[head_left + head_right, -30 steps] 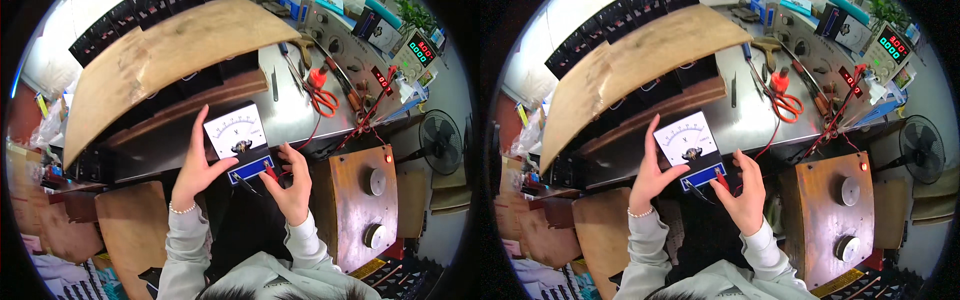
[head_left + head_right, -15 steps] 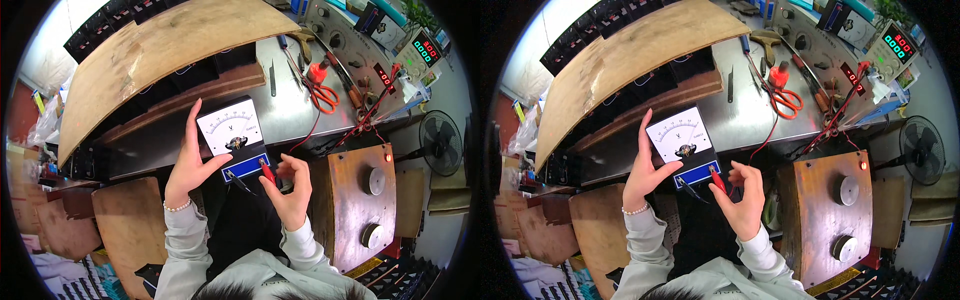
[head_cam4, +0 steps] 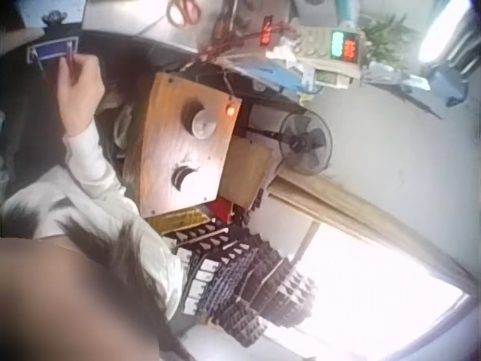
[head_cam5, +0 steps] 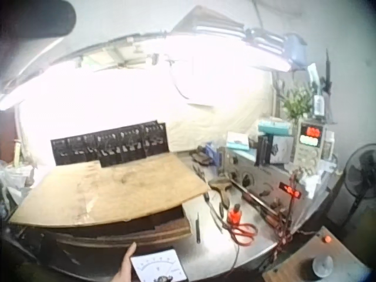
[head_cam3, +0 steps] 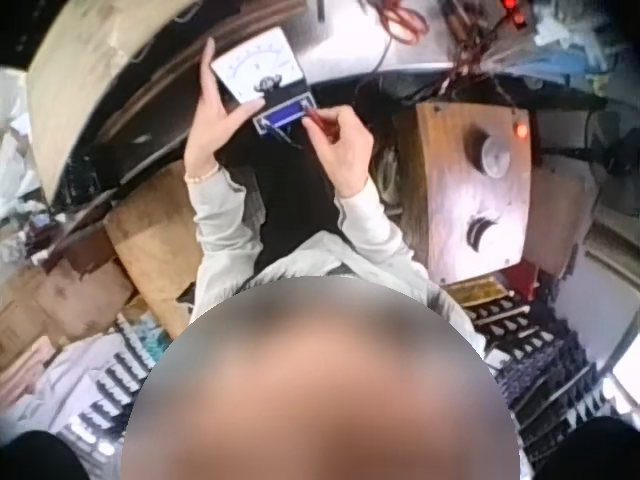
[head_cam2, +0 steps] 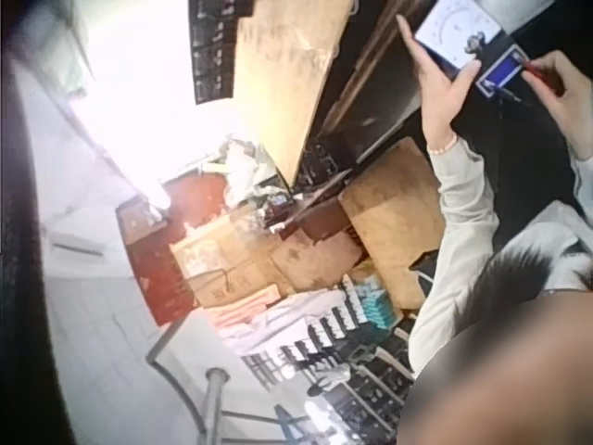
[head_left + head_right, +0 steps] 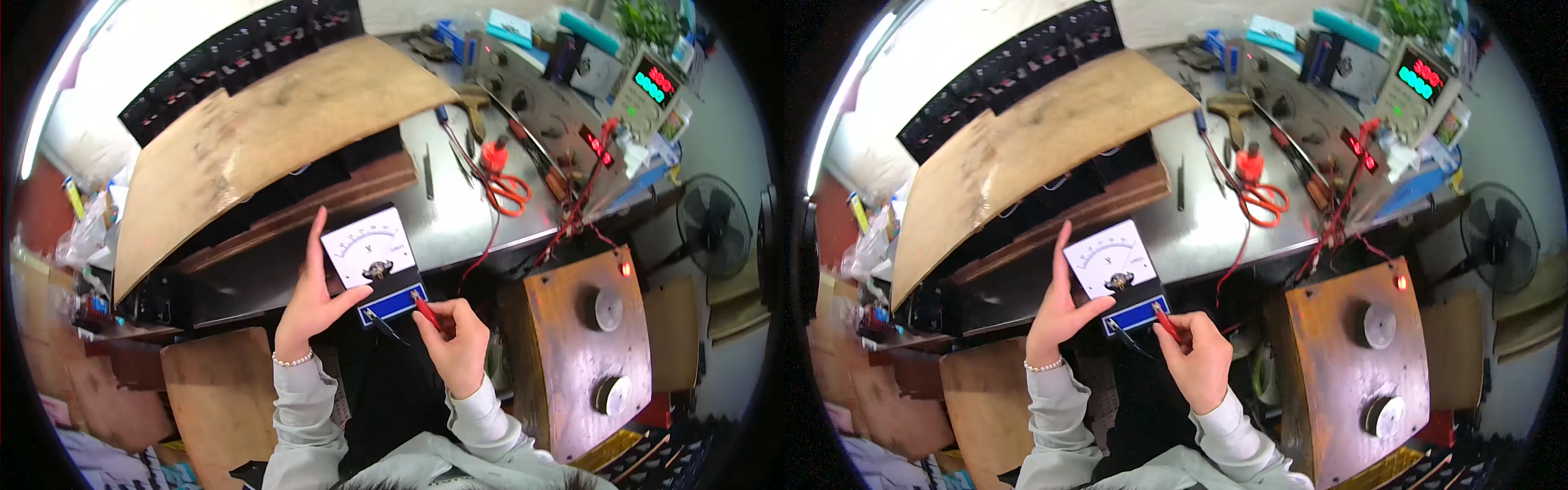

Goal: Testing and calibrating analog voltmeters using a testing jig and probes.

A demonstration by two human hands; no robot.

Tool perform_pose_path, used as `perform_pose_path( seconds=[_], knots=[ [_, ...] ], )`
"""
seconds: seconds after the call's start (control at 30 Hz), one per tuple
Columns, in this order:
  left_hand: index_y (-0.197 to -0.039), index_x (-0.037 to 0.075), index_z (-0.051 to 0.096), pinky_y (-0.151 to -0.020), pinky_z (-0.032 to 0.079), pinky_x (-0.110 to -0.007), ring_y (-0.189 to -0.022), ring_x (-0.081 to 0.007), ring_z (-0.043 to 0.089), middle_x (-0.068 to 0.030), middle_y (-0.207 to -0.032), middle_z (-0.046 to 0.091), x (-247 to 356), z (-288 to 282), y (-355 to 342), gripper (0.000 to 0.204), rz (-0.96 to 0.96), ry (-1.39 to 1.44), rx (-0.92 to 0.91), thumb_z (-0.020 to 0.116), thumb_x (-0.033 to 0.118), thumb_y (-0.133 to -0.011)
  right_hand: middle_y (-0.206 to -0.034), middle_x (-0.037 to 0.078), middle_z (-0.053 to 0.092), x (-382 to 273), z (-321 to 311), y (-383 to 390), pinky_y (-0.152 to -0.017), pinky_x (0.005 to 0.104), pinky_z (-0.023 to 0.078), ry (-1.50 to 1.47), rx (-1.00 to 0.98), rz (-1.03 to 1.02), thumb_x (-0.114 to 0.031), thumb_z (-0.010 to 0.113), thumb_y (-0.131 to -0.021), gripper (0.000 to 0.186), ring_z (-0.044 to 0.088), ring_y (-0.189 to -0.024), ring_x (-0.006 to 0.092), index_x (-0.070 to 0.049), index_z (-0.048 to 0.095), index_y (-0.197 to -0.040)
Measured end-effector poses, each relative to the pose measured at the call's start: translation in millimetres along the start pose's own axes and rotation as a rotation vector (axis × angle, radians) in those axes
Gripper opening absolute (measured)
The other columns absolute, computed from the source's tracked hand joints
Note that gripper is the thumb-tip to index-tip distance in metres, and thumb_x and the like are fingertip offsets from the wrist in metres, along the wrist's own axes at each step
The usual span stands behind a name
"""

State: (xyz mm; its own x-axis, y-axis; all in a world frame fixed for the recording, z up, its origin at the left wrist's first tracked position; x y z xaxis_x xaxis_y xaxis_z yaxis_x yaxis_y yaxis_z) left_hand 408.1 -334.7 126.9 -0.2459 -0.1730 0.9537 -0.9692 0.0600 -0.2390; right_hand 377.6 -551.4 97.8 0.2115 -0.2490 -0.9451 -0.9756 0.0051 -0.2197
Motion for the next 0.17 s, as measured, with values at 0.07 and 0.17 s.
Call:
perform_pose_path(
  seconds=[0.07,0.17],
  knots=[
    [-0.162,0.010,0.010,-0.110,0.043,-0.041,-0.135,-0.0282,0.048,-0.0206,-0.146,0.048,-8.5,-3.6,6.2,0.113,-0.018,0.056,0.070,0.084,0.007,-0.077,-0.080,0.006,0.066,-6.7,-4.2,-1.3,-0.058,0.0258,0.048,0.023,0.003,-0.168,-0.002,0.080,-0.083,0.018,0.058,-0.062,0.0118,-0.001,0.067,-0.096],
    [-0.158,0.000,0.021,-0.121,0.025,-0.041,-0.145,-0.0397,0.035,-0.0271,-0.151,0.041,-40.6,-19.5,24.9,0.112,0.012,-0.206,0.138,0.087,0.032,-0.075,-0.085,0.009,0.066,-1.2,1.7,5.1,-0.061,0.0256,0.049,-0.052,-0.122,-0.214,0.001,0.077,-0.084,0.015,0.061,-0.067,0.0134,-0.001,0.067,-0.094]
  ],
)
Point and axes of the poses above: each hand's wrist, its own y-axis away from the middle knuckle, its own z-axis out of the palm, x = y × z, the point moved 9 cm from there along -y, towards the middle knuckle
